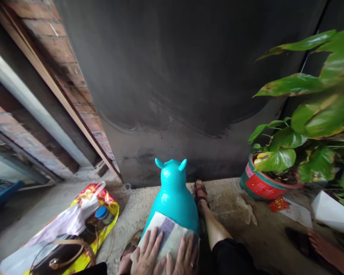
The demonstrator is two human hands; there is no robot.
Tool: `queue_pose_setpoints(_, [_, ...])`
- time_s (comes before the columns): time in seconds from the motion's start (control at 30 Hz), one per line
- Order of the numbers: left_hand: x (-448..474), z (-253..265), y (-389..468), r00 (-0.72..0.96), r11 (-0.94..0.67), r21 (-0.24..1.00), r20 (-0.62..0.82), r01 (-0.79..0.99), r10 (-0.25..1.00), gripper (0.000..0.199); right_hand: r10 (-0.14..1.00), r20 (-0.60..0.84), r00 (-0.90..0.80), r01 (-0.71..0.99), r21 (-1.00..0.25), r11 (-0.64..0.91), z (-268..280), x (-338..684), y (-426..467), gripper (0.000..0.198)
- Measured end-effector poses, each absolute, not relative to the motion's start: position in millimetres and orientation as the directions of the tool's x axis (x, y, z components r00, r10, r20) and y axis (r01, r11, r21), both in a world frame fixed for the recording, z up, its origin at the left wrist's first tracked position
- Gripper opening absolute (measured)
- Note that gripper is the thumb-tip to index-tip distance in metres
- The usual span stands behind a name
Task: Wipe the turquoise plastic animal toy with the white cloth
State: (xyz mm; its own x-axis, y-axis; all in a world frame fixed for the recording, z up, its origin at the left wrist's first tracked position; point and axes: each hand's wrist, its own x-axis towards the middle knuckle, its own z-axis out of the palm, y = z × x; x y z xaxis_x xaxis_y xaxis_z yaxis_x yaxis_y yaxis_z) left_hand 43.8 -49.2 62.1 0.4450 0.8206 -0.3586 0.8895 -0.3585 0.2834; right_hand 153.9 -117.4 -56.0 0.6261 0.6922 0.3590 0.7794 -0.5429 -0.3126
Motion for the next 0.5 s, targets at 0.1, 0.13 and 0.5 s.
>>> queue_pose_setpoints(0.1, [56,66,-23,0.418,-0.303,0.330,-0.370,0.894,0.830,0.058,0.762,0.104,0.639,0.757,-0.264,-0.598,-3,179,-62,0.069])
queue_pose_setpoints(0.13, [61,66,-13,0.405,-0.282,0.346,-0.365,0.895,0.838,0.057,0.791,0.037,0.611,0.772,-0.250,-0.585,16,188,-41,0.067])
queue_pose_setpoints(0.5, [57,55,-17,0.372,-0.239,0.343,-0.403,0.908,0.836,0.065,0.786,0.351,0.509,0.859,-0.264,-0.439,-37,179,-76,0.065])
